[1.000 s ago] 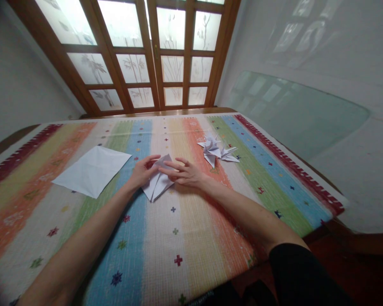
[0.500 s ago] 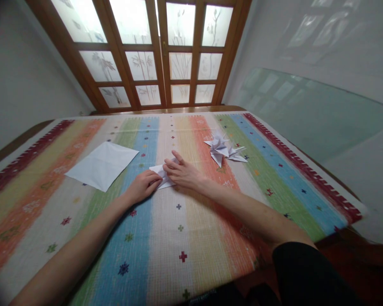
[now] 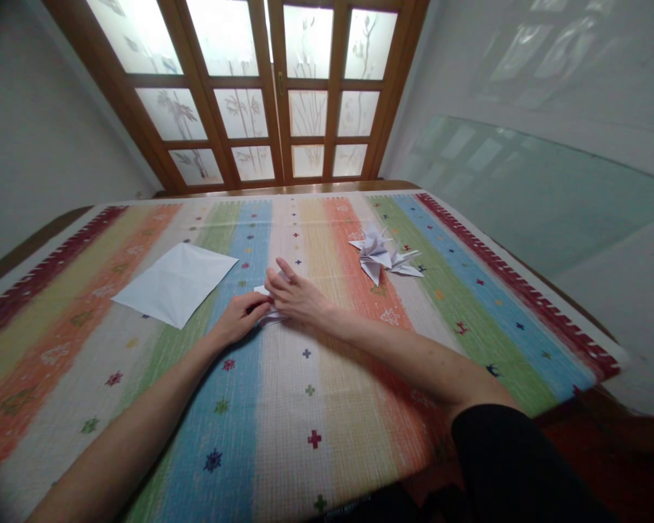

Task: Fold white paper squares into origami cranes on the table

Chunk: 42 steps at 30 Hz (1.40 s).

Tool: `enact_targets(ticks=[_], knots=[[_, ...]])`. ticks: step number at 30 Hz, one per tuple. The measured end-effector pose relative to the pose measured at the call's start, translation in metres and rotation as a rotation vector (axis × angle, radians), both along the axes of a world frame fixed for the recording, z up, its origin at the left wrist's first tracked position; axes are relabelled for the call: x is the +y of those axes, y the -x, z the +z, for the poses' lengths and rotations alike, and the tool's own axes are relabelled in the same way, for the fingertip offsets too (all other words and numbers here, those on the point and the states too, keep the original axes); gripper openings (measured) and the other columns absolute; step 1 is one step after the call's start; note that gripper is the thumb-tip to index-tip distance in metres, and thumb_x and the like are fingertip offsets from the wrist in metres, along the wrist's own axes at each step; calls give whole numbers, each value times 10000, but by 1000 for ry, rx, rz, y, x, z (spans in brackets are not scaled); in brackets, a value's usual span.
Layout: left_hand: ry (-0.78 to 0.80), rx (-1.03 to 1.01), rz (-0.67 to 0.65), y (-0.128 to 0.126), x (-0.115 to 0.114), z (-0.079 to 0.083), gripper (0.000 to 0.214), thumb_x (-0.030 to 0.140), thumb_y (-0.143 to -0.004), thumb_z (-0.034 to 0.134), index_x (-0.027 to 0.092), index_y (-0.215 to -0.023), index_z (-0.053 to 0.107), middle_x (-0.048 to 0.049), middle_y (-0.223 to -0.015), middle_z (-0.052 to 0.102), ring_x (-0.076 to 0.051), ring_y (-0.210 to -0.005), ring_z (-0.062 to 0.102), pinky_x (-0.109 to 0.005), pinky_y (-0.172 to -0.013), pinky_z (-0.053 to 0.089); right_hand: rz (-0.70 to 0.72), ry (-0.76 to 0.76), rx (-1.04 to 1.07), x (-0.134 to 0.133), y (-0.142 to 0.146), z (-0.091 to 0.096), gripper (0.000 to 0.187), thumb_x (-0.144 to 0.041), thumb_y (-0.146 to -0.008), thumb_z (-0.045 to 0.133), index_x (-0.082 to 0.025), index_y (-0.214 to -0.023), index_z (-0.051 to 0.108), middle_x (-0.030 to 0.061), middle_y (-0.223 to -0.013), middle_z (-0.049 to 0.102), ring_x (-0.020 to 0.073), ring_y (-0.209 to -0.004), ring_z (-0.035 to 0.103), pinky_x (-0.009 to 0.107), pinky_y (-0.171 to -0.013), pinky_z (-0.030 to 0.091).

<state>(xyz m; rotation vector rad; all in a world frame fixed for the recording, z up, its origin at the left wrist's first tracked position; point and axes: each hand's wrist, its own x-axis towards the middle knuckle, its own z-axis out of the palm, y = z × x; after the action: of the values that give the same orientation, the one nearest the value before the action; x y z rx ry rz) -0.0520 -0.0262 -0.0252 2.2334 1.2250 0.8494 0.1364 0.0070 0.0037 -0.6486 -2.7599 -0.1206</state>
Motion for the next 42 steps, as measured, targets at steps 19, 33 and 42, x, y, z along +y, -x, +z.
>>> enact_targets(ticks=[19, 33, 42], knots=[[-100, 153, -42, -1, -3, -4, 267, 217, -903, 482, 197, -1091, 670, -57, -843, 684, -196, -813, 614, -328, -778, 463, -339, 297, 770, 3, -35, -40, 803, -433, -791, 699, -256, -1427, 243, 151, -1320, 449, 253, -1026, 556, 431, -856, 502], [-169, 361, -76, -3, -3, -5, 279, 235, -919, 466, 203, -1099, 677, -73, -859, 630, -225, -848, 593, -344, -764, 445, -379, 551, 731, 16, -5, -32, 371, -187, -763, 645, -163, -1128, 581, 72, -1069, 598, 112, -663, 515, 277, -665, 467], [-131, 309, -68, -3, -4, -4, 258, 216, -871, 543, 201, -1104, 652, -53, -879, 628, -205, -834, 595, -338, -780, 446, -442, 426, 717, 19, -2, -41, 306, -64, -727, 602, -183, -1003, 661, 66, -986, 670, 204, -909, 576, 323, -799, 450]])
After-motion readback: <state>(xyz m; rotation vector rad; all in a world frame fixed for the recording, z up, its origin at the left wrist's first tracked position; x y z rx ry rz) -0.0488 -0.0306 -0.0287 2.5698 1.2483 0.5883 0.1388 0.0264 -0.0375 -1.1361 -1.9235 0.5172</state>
